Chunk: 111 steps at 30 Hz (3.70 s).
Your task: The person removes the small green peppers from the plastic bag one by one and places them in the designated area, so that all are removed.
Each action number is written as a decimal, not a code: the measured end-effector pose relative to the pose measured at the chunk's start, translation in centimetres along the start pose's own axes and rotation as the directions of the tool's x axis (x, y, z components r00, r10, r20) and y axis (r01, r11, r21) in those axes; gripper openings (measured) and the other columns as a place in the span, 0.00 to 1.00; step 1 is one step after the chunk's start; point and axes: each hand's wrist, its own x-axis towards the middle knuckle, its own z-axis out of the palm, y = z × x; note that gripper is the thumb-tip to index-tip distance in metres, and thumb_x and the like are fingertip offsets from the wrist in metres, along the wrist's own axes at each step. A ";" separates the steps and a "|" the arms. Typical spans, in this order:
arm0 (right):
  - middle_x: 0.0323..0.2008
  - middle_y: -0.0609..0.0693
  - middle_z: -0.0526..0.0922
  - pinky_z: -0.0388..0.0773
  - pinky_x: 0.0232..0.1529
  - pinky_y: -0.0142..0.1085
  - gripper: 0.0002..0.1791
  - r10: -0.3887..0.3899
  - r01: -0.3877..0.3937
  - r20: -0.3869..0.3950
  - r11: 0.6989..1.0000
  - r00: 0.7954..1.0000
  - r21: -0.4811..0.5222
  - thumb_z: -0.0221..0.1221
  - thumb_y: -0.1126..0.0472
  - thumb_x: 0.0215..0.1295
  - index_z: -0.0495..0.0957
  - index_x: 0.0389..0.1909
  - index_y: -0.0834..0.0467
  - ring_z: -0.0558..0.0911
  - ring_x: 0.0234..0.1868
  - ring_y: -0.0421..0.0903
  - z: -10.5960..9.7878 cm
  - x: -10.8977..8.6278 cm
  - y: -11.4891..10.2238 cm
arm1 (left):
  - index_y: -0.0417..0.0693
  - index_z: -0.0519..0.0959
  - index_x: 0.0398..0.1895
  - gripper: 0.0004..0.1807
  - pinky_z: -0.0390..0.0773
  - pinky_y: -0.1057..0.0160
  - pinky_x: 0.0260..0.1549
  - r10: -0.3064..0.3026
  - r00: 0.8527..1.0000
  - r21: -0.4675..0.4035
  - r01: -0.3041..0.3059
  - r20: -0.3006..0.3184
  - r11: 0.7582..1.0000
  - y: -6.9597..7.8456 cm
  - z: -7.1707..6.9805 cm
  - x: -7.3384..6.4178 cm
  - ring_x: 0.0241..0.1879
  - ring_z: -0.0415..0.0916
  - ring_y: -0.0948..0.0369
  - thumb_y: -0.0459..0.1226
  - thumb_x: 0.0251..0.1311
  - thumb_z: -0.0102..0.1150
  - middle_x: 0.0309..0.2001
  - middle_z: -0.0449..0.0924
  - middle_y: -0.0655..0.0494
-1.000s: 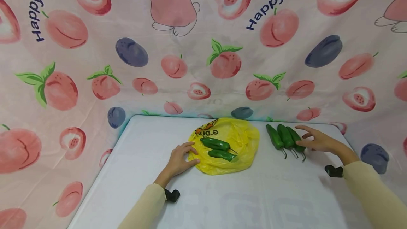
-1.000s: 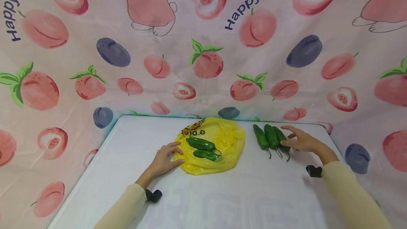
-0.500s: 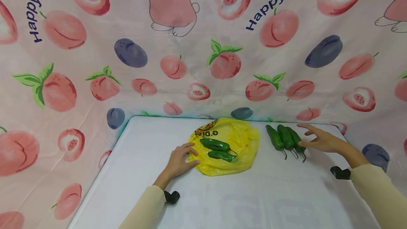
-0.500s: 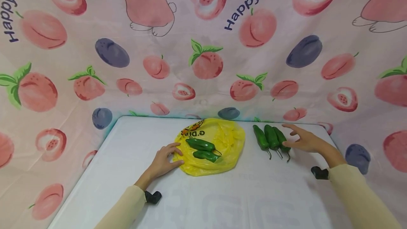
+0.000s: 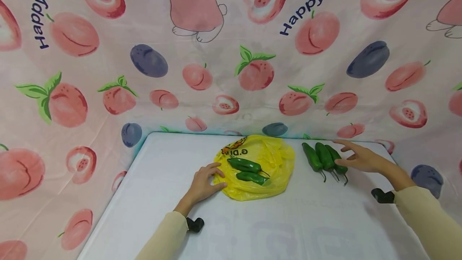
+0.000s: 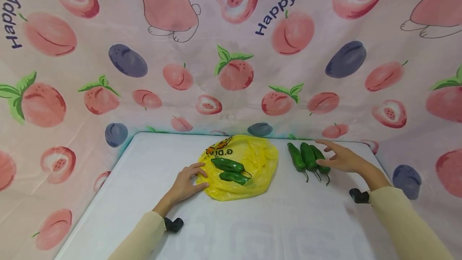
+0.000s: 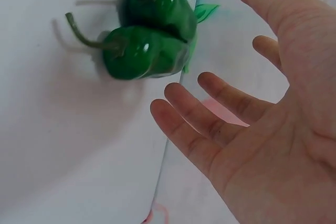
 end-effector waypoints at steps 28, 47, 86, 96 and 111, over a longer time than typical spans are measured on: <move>0.67 0.70 0.70 0.83 0.48 0.52 0.43 -0.180 0.180 0.022 0.984 0.983 0.014 0.66 0.47 0.69 0.58 0.78 0.55 0.82 0.53 0.62 1.2 4.7 -7.1 | 0.57 0.84 0.41 0.11 0.61 0.36 0.64 0.004 1.000 0.002 -0.004 0.013 1.000 0.4 -0.4 -0.1 0.67 0.69 0.43 0.45 0.58 0.75 0.69 0.74 0.48; 0.66 0.70 0.72 0.83 0.48 0.53 0.42 -0.248 0.247 0.028 0.968 0.968 0.041 0.66 0.49 0.70 0.59 0.78 0.55 0.83 0.52 0.60 2.9 7.4 -10.9 | 0.56 0.83 0.41 0.11 0.61 0.36 0.64 0.017 1.000 -0.003 -0.017 0.013 1.000 0.2 -0.3 -0.1 0.67 0.69 0.43 0.45 0.59 0.75 0.69 0.74 0.48; 0.65 0.63 0.75 0.81 0.53 0.51 0.41 -0.317 0.297 0.180 0.946 0.931 0.129 0.67 0.50 0.69 0.59 0.78 0.50 0.84 0.53 0.57 9.8 13.7 -17.6 | 0.59 0.84 0.42 0.12 0.62 0.38 0.63 0.017 1.000 -0.002 -0.017 0.007 1.000 -0.1 -0.2 0.1 0.66 0.70 0.44 0.46 0.58 0.76 0.69 0.73 0.51; 0.65 0.63 0.74 0.82 0.54 0.47 0.38 -0.416 0.385 0.250 0.908 0.875 0.165 0.67 0.54 0.70 0.63 0.76 0.55 0.81 0.57 0.58 12.2 15.5 -18.9 | 0.56 0.84 0.43 0.12 0.62 0.38 0.62 0.020 1.000 0.001 -0.020 0.012 1.000 -0.1 -0.2 0.1 0.66 0.69 0.44 0.45 0.58 0.75 0.69 0.73 0.50; 0.68 0.60 0.72 0.81 0.56 0.46 0.32 -0.420 0.410 0.359 0.906 0.833 0.108 0.66 0.63 0.69 0.68 0.73 0.57 0.80 0.59 0.54 13.0 16.1 -20.1 | 0.57 0.84 0.43 0.13 0.62 0.38 0.63 0.023 1.000 -0.003 -0.023 0.013 1.000 -0.2 -0.2 0.2 0.66 0.69 0.44 0.46 0.58 0.75 0.69 0.74 0.50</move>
